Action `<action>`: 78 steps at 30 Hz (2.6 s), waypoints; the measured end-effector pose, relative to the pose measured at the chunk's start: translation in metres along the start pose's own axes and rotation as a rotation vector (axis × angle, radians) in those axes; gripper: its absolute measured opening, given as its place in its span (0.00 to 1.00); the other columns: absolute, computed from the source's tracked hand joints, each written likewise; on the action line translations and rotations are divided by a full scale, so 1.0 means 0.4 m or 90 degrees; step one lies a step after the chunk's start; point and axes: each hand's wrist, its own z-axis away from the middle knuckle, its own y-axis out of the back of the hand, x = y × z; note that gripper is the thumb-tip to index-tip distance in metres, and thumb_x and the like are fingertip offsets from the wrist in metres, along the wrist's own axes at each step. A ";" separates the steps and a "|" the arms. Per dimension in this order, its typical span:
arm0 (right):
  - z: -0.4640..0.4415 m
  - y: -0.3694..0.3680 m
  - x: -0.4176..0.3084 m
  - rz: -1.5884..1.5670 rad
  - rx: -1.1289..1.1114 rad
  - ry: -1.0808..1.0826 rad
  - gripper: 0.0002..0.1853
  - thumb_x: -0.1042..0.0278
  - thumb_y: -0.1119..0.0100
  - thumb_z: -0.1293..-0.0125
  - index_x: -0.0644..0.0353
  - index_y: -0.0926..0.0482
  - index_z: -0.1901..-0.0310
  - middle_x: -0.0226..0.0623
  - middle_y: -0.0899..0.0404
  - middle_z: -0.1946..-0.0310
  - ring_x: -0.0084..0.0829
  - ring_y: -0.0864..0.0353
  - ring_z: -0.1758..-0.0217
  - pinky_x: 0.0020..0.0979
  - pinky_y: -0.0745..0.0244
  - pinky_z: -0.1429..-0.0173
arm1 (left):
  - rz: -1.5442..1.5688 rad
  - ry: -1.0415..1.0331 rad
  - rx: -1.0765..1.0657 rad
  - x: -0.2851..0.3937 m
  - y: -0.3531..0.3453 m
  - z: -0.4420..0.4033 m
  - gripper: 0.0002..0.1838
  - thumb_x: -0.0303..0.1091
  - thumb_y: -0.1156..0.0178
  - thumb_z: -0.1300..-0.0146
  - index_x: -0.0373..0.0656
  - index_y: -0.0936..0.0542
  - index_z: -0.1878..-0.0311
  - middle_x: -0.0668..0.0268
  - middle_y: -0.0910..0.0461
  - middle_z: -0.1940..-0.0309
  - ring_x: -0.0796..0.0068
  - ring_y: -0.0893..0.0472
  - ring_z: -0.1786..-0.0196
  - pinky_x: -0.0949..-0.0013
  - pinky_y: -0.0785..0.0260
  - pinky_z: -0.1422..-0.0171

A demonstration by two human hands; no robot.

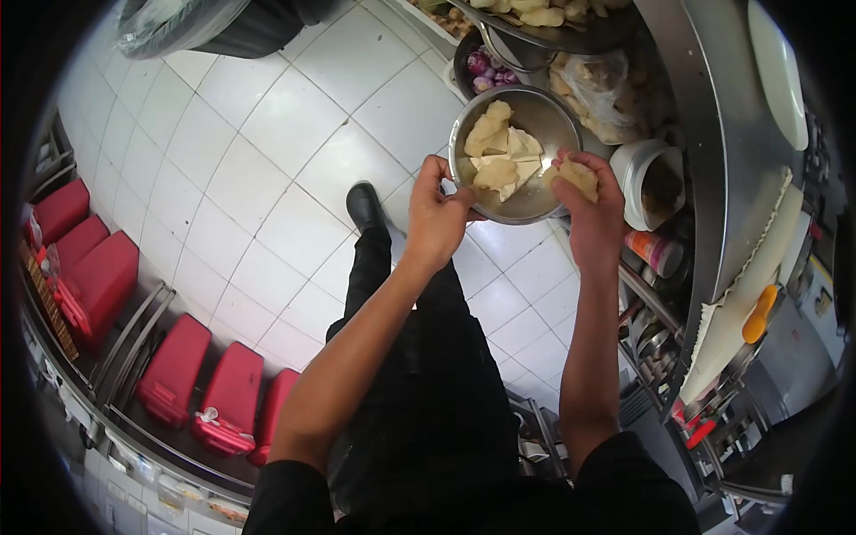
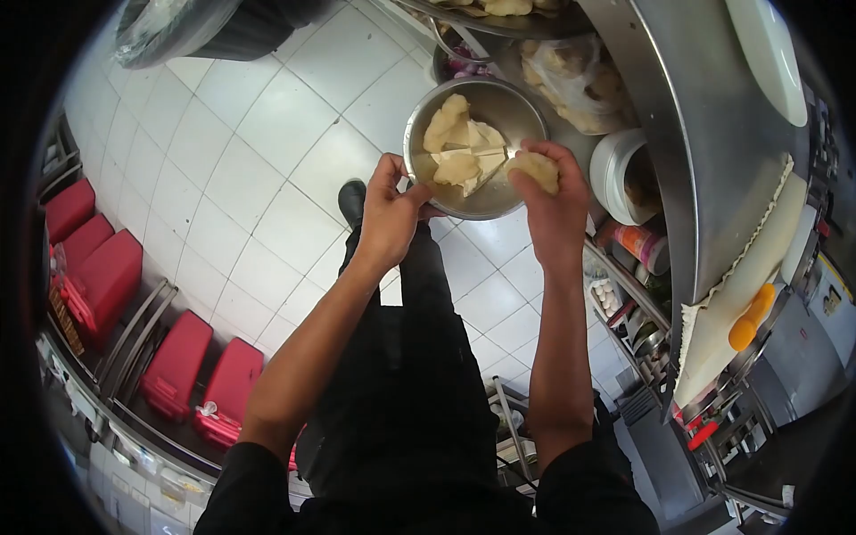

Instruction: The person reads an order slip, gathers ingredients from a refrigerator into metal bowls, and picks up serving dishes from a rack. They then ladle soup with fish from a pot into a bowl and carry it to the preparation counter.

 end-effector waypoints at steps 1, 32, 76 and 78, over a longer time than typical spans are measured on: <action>0.007 -0.007 -0.006 0.022 -0.013 0.009 0.16 0.81 0.43 0.45 0.64 0.27 0.53 0.38 0.25 0.51 0.25 0.25 0.51 0.24 0.31 0.47 | -0.003 -0.001 0.005 0.005 0.004 0.002 0.07 0.18 0.50 0.40 0.38 0.38 0.63 0.60 0.29 0.61 0.67 0.18 0.64 0.70 0.19 0.61; -0.531 0.164 0.008 0.769 -0.126 0.304 0.43 0.48 0.38 0.45 0.65 0.45 0.34 0.50 0.33 0.42 0.46 0.32 0.42 0.39 0.40 0.36 | -0.039 0.045 -0.019 0.003 0.088 0.036 0.10 0.19 0.48 0.42 0.42 0.38 0.64 0.62 0.30 0.56 0.68 0.20 0.59 0.68 0.20 0.62; -0.032 0.024 -0.037 0.006 -0.021 -0.054 0.19 0.78 0.39 0.44 0.69 0.27 0.49 0.35 0.21 0.58 0.22 0.24 0.58 0.22 0.29 0.52 | -0.034 -0.010 -0.019 -0.015 0.010 -0.024 0.09 0.15 0.51 0.42 0.39 0.39 0.64 0.59 0.30 0.58 0.66 0.19 0.61 0.71 0.19 0.64; -0.013 0.007 -0.035 0.086 -0.007 -0.028 0.19 0.79 0.40 0.43 0.69 0.26 0.49 0.34 0.21 0.58 0.20 0.24 0.58 0.19 0.29 0.54 | -0.017 -0.003 -0.010 -0.002 0.029 -0.005 0.09 0.16 0.50 0.42 0.39 0.39 0.64 0.59 0.30 0.57 0.66 0.19 0.60 0.70 0.19 0.64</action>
